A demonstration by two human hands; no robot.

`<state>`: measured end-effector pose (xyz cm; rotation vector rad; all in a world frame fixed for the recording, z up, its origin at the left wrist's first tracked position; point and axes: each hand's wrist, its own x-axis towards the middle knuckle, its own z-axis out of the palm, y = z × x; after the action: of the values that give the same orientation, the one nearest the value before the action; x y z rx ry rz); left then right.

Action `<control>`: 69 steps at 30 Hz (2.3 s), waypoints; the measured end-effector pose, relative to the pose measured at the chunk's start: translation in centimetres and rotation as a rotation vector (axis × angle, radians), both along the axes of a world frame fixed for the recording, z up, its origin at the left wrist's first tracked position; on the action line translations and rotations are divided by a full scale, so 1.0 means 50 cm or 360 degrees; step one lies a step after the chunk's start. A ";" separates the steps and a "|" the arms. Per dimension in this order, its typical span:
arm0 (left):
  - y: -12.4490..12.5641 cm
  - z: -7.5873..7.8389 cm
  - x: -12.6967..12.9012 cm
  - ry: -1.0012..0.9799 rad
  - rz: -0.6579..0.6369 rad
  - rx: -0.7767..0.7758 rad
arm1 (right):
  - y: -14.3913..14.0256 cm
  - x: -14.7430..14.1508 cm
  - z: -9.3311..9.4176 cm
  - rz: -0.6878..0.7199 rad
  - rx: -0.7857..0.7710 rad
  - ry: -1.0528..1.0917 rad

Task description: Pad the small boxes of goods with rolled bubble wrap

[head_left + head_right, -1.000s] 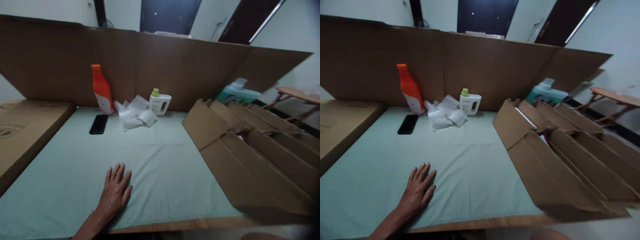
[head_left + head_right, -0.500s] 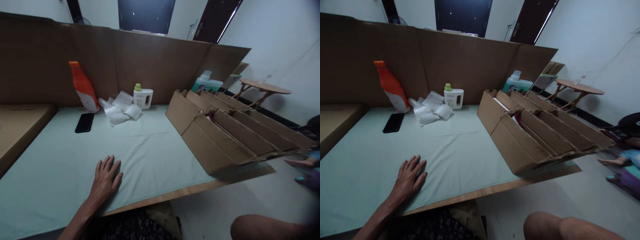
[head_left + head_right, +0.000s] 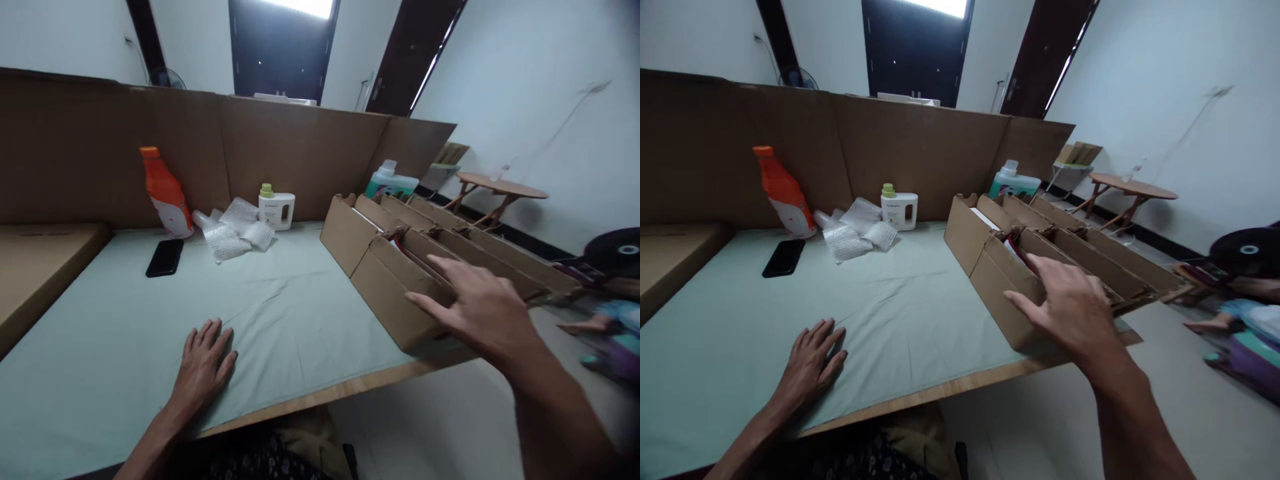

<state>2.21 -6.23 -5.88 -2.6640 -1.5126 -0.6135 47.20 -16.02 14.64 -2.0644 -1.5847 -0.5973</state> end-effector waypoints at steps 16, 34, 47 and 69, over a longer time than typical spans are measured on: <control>-0.073 0.053 -0.004 -0.0672 0.0027 -0.0159 | 0.001 -0.206 0.007 0.1375 -0.0176 -0.0251; -0.078 0.044 0.011 -0.1075 0.0184 -0.0628 | 0.035 -0.201 -0.300 0.0904 -0.0401 0.1040; 0.251 0.103 0.058 -0.1374 0.0241 -0.0632 | 0.429 -0.246 -0.256 0.0990 -0.0571 0.1398; 0.236 -0.025 0.054 -0.1135 0.0374 -0.0349 | 0.932 -0.301 -0.163 0.1262 -0.0365 0.1499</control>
<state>4.92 5.56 -7.11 -2.4633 -2.1070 -1.5741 32.16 30.56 6.48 -1.2797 -1.6537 0.7534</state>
